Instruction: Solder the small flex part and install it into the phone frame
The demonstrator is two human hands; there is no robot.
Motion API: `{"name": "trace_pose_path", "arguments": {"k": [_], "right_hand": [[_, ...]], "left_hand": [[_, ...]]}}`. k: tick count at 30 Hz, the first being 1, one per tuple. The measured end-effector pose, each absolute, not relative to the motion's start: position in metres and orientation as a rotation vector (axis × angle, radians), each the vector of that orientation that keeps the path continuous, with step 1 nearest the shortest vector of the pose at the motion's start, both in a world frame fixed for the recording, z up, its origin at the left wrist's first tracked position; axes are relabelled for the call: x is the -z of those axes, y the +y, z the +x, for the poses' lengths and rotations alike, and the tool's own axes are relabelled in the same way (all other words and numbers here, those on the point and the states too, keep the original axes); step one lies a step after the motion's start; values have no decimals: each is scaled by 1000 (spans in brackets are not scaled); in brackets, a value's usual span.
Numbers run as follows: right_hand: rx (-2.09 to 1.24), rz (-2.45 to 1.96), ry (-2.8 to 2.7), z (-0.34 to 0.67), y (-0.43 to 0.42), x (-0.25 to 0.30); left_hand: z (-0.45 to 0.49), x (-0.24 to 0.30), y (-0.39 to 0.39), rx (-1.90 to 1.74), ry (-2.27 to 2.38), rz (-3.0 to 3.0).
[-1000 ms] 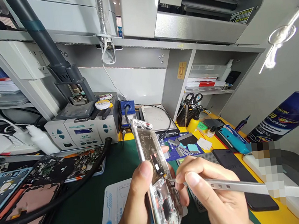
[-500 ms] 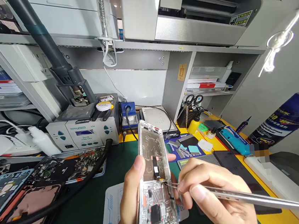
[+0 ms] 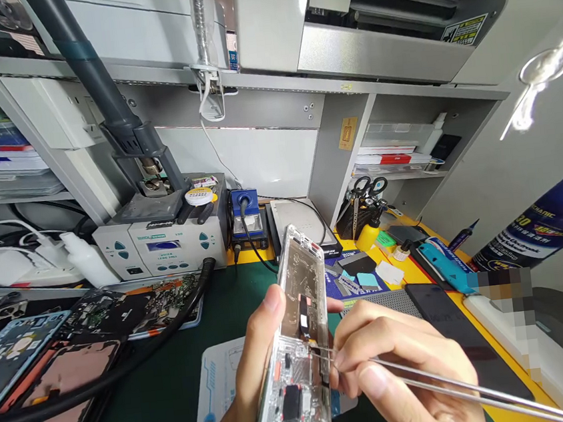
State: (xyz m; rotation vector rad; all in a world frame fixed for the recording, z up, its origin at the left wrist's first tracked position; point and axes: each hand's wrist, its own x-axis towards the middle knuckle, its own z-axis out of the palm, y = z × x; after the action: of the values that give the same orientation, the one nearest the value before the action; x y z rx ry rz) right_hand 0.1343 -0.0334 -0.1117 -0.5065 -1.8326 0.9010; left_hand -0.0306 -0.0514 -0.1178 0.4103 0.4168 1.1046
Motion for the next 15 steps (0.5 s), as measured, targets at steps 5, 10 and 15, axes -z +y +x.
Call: {"name": "trace_pose_path", "arguments": {"k": [5, 10, 15], "right_hand": [[-901, -512, -1834, 132, -35, 110], [-892, -515, -1853, 131, -35, 111], [-889, -523, -1864, 132, -35, 111]], "left_hand": [[-29, 117, -51, -1141, 465, 411], [-31, 119, -50, -1070, 408, 362], [-31, 117, -51, -1105, 426, 375]]}}
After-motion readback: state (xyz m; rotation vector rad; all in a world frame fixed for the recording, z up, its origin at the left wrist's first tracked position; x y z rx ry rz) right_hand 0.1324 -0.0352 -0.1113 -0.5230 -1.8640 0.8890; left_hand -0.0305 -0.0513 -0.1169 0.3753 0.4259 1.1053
